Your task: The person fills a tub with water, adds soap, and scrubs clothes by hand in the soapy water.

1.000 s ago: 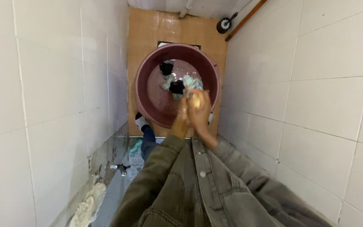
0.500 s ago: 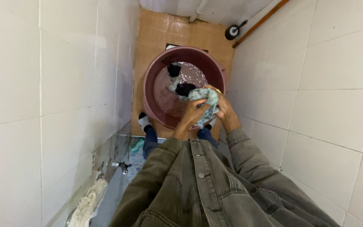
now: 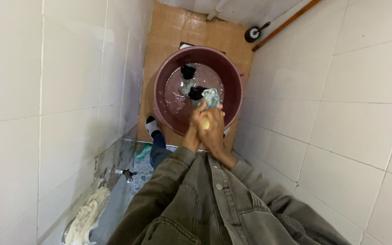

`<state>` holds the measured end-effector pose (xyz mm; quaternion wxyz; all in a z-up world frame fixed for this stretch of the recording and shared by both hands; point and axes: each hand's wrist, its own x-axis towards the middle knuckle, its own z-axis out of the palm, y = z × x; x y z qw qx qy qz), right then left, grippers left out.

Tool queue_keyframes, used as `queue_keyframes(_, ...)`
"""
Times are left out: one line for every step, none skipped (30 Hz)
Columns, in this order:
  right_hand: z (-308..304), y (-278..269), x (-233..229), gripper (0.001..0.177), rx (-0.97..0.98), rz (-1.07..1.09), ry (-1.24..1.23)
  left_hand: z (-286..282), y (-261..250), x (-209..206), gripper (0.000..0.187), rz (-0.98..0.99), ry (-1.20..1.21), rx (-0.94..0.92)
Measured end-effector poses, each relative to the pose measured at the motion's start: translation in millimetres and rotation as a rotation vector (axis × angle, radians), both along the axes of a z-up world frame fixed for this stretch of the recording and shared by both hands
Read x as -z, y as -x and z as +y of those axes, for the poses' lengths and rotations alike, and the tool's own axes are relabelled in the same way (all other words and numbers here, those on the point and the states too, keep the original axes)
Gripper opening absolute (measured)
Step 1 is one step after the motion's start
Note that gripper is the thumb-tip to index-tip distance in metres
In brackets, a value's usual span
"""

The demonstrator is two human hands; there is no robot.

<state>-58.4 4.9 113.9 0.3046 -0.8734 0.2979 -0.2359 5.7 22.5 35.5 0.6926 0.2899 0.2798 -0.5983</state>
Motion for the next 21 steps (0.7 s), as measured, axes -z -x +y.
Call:
queue_keyframes(-19.0, -9.4, 8.3, 0.018, 0.051, 0.015, 0.008, -3.8, 16.0, 16.8, 0.059, -0.036, 0.005, -0.015)
queue_keyframes(-32.1, -15.7, 14.9, 0.015, 0.098, 0.030, 0.010, -4.6, 31.2, 36.1, 0.054, -0.072, 0.007, -0.033)
queue_keyframes(-41.5, -18.2, 18.1, 0.014, 0.154, 0.015, -0.083, -4.5, 42.4, 53.2, 0.049, -0.108, 0.008, -0.052)
queue_keyframes(-49.9, -18.8, 18.0, 0.014, 0.201, 0.003, -0.180, -2.7, 49.8, 66.8, 0.045, -0.141, 0.006, -0.079)
queue_keyframes(-53.4, -18.6, 16.5, 0.014, 0.247, -0.007, -0.277, -1.2, 50.7, 81.0, 0.045, -0.146, 0.009, -0.052)
queue_keyframes(-39.7, -12.7, 14.6, 0.015, 0.230, -0.023, -0.271, -1.3, 47.1, 94.7, 0.046, -0.147, 0.012, -0.025)
queue_keyframes(-14.0, -2.2, 12.4, 0.016, 0.213, -0.040, -0.266, -1.8, 41.4, 106.2, 0.047, -0.149, 0.015, 0.002)
queue_keyframes(-1.3, 3.8, 13.0, 0.017, 0.193, -0.061, -0.258, -4.6, 34.5, 113.9, 0.049, -0.155, 0.021, 0.026)
queue_keyframes(-3.8, 4.0, 19.5, 0.015, 0.169, -0.092, -0.220, -6.6, 29.3, 117.7, 0.050, -0.161, 0.027, 0.050)
queue_keyframes(-2.8, 7.1, 29.2, 0.014, 0.154, -0.118, -0.189, -0.3, 31.4, 117.1, 0.053, -0.160, 0.027, 0.083)
queue_keyframes(-3.7, 10.8, 41.3, 0.014, 0.139, -0.145, -0.158, 8.5, 43.9, 112.7, 0.048, -0.215, -0.008, 0.053)
queue_keyframes(-15.2, 9.9, 55.4, 0.015, 0.196, -0.112, -0.272, 14.7, 57.1, 106.1, 0.048, -0.281, -0.035, 0.031)
queue_keyframes(-36.2, 9.1, 68.1, 0.018, 0.251, -0.079, -0.387, 17.3, 62.9, 97.1, 0.052, -0.347, -0.061, 0.009)
queue_keyframes(-58.0, 7.9, 77.3, 0.021, 0.306, -0.044, -0.504, 16.6, 60.6, 86.8, 0.053, -0.419, -0.102, 0.116)
queue_keyframes(-75.4, 4.2, 85.5, 0.024, 0.359, -0.010, -0.621, 15.1, 57.0, 78.7, 0.053, -0.492, -0.144, 0.225)
queue_keyframes(-83.1, 9.7, 90.9, 0.024, 0.437, 0.021, -0.787, 22.5, 60.1, 72.2, 0.054, -0.545, -0.188, 0.348)
queue_keyframes(-91.9, 14.5, 95.7, 0.024, 0.516, 0.050, -0.953, 29.9, 53.9, 70.3, 0.053, -0.529, -0.157, 0.402)
queue_keyframes(-98.0, 22.3, 99.1, 0.024, 0.592, 0.082, -1.112, 32.1, 44.0, 69.6, 0.053, -0.508, -0.122, 0.445)
queue_keyframes(-96.6, 32.3, 103.8, 0.020, 0.574, 0.109, -1.240, 34.7, 33.9, 74.0, 0.052, -0.486, -0.086, 0.488)
queue_keyframes(-95.9, 43.4, 110.7, 0.017, 0.547, 0.145, -1.371, 38.0, 27.7, 82.1, 0.049, -0.309, -0.025, 0.491)
queue_keyframes(-93.8, 53.4, 121.2, 0.017, 0.522, 0.179, -1.503, 42.6, 21.2, 94.8, 0.046, -0.132, 0.037, 0.488)
